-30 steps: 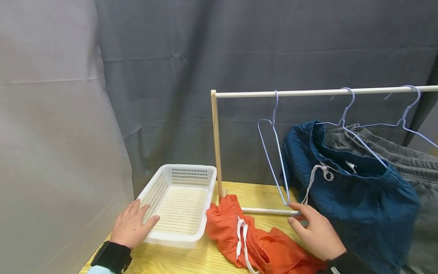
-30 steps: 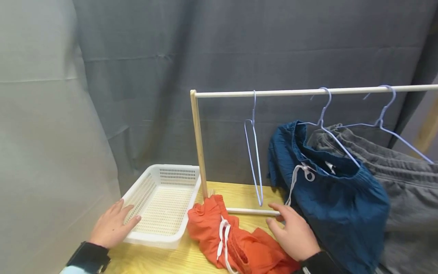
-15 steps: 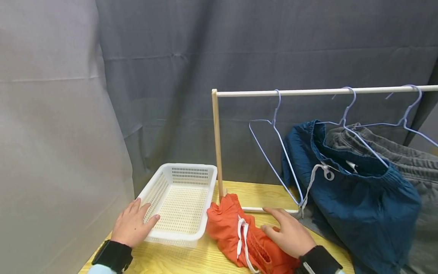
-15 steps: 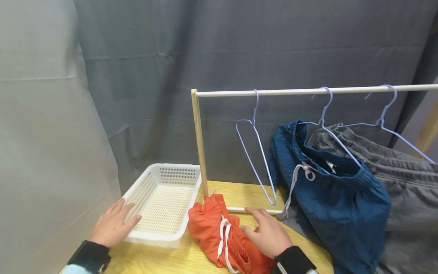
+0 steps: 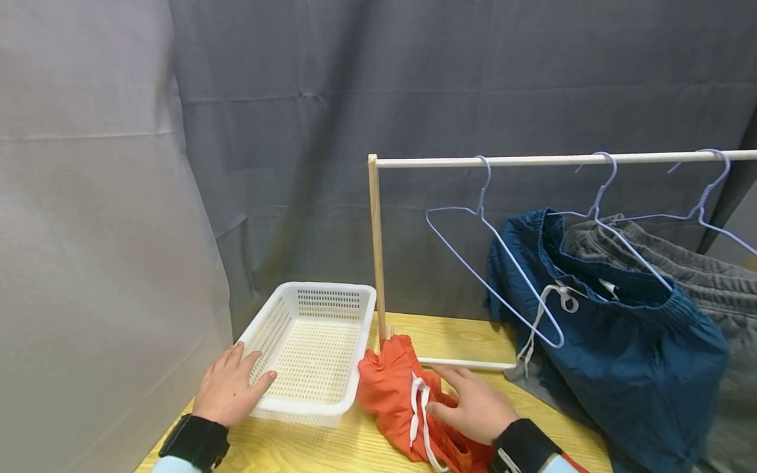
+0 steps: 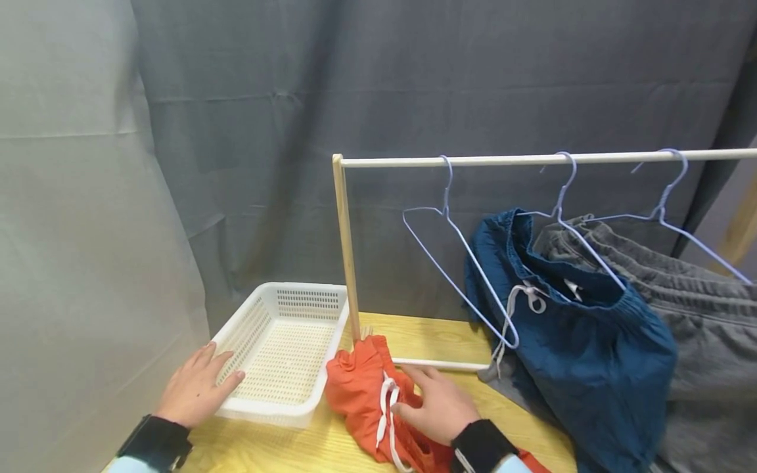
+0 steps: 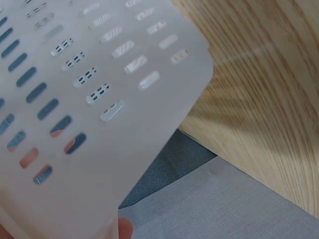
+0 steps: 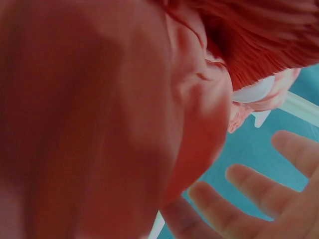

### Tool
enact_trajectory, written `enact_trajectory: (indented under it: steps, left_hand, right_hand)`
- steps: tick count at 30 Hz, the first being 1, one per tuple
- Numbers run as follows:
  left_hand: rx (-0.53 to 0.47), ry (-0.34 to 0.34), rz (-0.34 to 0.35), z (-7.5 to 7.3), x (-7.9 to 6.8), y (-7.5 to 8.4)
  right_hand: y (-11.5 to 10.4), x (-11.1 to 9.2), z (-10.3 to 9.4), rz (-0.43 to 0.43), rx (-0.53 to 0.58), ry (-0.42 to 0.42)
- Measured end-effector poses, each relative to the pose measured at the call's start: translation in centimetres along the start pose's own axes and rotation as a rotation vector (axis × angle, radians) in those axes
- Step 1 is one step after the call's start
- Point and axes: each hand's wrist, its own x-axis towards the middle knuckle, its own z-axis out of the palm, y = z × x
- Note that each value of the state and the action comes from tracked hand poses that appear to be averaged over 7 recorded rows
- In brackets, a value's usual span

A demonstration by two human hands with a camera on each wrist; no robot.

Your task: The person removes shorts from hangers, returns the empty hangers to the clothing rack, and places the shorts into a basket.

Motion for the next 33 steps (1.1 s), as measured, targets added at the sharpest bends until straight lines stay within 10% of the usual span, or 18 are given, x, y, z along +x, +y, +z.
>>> enact_trajectory:
  steps: [33]
  left_hand:
    - [0.002,0.027,0.034,-0.1,-0.1,-0.1]
  right_hand:
    - [-2.0,1.9,3.8,-0.108,-0.374,-0.182]
